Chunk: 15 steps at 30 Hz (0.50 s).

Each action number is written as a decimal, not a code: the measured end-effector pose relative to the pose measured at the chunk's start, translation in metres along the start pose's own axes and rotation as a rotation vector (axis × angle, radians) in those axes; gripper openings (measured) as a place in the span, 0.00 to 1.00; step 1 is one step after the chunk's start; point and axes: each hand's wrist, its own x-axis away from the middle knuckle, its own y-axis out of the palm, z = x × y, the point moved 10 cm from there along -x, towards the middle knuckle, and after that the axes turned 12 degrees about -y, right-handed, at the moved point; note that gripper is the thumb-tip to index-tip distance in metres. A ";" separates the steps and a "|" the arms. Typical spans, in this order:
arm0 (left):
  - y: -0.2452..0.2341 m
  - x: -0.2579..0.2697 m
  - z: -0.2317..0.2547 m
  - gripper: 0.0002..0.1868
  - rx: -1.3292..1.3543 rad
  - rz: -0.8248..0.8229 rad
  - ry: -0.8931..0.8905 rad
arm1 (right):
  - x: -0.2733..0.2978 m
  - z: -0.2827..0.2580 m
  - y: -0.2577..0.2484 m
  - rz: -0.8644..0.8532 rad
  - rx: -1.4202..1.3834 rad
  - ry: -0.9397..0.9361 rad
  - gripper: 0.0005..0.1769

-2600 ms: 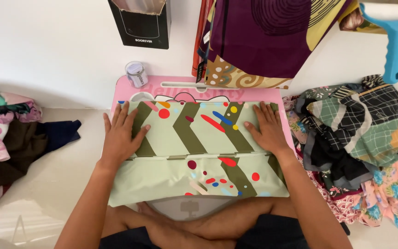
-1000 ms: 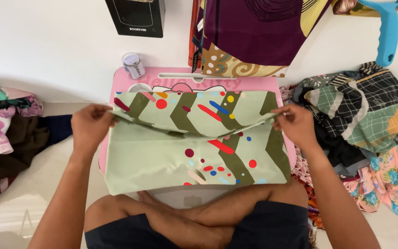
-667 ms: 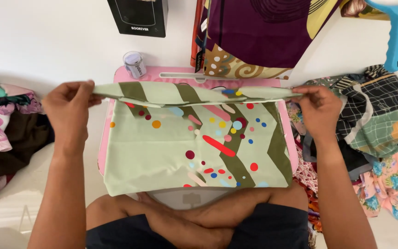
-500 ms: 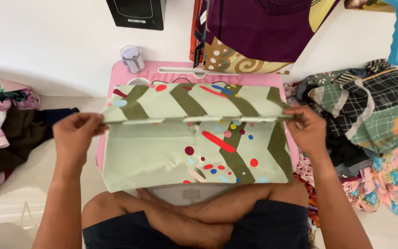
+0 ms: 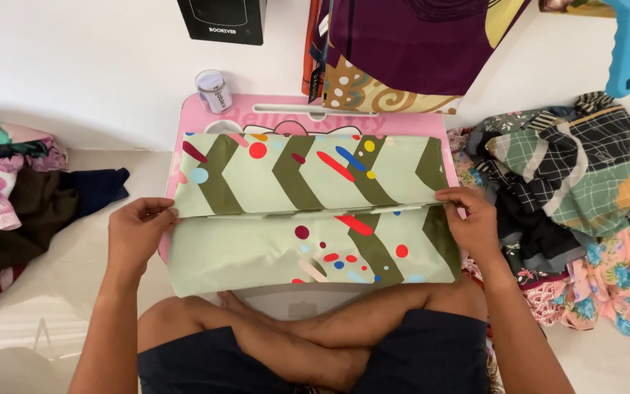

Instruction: Inspecting, folding, and cleaning a piece of fabric using a lint roller.

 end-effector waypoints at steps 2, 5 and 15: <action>0.000 0.000 -0.005 0.12 -0.066 0.008 -0.011 | 0.002 -0.002 0.000 -0.017 0.030 -0.003 0.16; -0.005 -0.003 -0.013 0.12 -0.253 0.042 0.005 | 0.005 -0.004 0.007 -0.109 0.156 -0.072 0.15; 0.021 0.045 0.081 0.09 -0.554 0.328 0.569 | -0.039 -0.055 0.016 -0.101 0.311 -0.243 0.18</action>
